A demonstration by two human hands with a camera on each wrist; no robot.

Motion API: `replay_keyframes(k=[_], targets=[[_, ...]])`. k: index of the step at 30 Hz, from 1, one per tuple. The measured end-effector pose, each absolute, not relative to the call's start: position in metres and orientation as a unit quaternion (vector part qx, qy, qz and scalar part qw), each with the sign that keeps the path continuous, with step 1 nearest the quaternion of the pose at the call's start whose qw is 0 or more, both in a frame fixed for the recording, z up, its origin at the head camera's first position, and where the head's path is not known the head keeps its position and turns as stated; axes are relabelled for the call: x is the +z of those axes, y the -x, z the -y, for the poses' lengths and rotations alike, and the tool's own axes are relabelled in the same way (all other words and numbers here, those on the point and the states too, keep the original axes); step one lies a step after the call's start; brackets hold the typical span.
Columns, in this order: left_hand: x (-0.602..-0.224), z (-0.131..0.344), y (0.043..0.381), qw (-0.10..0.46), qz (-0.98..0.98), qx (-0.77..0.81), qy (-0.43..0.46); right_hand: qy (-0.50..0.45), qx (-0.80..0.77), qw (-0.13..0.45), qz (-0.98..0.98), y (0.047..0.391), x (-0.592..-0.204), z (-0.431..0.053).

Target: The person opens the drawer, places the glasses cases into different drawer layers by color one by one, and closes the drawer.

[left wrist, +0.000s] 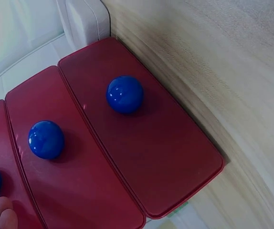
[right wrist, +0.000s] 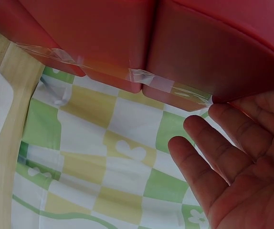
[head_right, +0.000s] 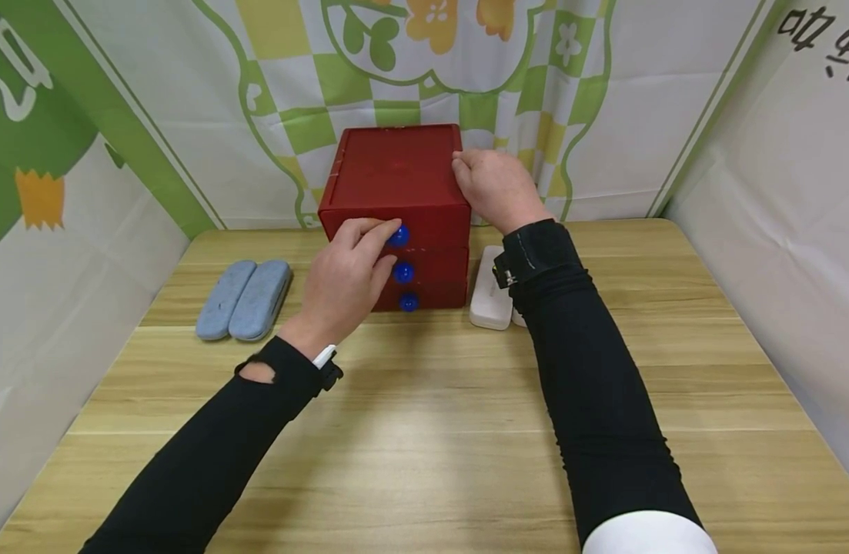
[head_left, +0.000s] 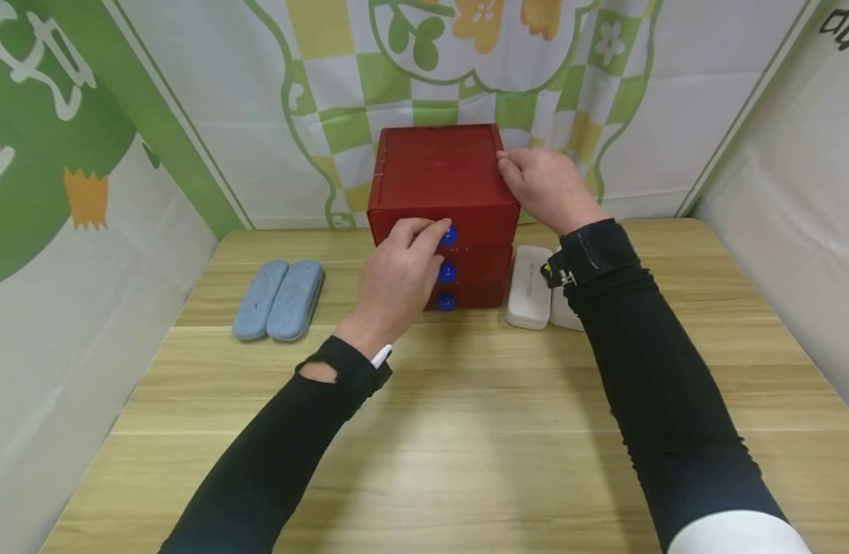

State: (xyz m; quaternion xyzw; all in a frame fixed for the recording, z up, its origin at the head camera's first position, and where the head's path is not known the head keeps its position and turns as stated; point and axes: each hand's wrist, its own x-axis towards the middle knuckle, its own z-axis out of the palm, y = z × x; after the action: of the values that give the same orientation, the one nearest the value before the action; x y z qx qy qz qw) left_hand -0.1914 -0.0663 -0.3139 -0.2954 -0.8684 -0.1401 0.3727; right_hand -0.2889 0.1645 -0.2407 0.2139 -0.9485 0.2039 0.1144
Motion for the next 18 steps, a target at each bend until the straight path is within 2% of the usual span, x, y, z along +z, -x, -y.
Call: replay_keyframes(k=[8, 18], targets=[[-0.318, 0.07, 0.188, 0.371, 0.872, -0.147, 0.281, -0.217, 0.201, 0.115, 0.948, 0.289, -0.241, -0.165], [-0.33, 0.077, 0.184, 0.335, 0.89, -0.141, 0.274, -0.216, 0.204, 0.112, 0.948, 0.289, -0.241, -0.165]])
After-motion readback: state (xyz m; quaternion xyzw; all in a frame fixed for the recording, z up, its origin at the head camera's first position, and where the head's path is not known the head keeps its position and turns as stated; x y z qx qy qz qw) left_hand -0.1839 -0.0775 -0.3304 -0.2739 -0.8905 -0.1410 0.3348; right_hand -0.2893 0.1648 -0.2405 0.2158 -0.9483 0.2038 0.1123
